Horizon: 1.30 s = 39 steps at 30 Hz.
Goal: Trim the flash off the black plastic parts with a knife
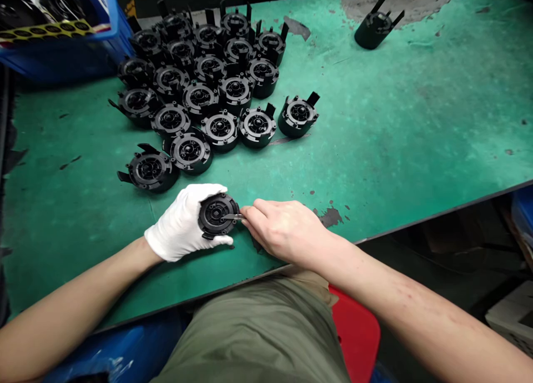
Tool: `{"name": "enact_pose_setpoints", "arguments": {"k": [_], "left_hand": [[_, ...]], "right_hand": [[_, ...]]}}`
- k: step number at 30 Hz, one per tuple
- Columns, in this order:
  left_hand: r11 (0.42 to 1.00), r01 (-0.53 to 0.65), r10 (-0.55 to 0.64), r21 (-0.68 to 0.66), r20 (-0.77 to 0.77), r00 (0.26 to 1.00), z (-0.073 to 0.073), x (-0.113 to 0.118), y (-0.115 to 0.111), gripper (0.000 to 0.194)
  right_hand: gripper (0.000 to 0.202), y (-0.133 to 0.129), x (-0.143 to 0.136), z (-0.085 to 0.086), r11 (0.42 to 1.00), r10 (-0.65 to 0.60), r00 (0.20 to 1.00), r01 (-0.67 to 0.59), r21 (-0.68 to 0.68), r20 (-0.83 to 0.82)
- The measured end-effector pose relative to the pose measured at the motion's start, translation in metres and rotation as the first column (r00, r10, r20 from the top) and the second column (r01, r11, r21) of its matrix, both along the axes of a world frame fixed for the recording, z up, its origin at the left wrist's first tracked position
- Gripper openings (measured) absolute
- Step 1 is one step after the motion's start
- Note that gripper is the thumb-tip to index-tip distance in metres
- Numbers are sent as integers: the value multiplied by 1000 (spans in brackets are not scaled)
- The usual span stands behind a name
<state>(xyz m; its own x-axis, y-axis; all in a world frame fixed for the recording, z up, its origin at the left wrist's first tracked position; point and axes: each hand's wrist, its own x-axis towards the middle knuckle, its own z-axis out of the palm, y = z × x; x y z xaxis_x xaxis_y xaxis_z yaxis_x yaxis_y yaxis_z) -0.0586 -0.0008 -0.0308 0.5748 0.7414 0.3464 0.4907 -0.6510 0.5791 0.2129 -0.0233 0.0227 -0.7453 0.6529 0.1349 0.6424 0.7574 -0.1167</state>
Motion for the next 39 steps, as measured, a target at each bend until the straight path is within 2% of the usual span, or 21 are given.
{"name": "enact_pose_setpoints", "arguments": {"k": [9,19,24,27,31,35,39], "left_hand": [[1000,5,-5,1,8,1000,0,1,0,104],[1000,-1,1,-24,-5,1000,1,1,1,102],[1000,-2,2,-18,3,1000,2,2,1,100],[999,-33,33,-11,-1,999,0,2,-1,106],[995,-89,86,54,51,995,0,3,-1,111],[995,-75,69,68,86,994,3,4,1,95],[996,-81,80,22,54,995,4,5,1,87]], "right_hand": [[18,6,5,7,996,74,993,-69,-61,92],[21,10,3,17,993,121,981,-119,-24,150],[19,13,5,12,992,120,989,-118,-33,90],[20,3,7,6,998,28,998,-31,-62,-53],[37,-26,6,0,947,-231,952,173,-269,-200],[44,-51,-2,-2,927,-295,923,214,-307,-248],[31,-55,-13,-2,890,-379,882,265,-371,-280]]}}
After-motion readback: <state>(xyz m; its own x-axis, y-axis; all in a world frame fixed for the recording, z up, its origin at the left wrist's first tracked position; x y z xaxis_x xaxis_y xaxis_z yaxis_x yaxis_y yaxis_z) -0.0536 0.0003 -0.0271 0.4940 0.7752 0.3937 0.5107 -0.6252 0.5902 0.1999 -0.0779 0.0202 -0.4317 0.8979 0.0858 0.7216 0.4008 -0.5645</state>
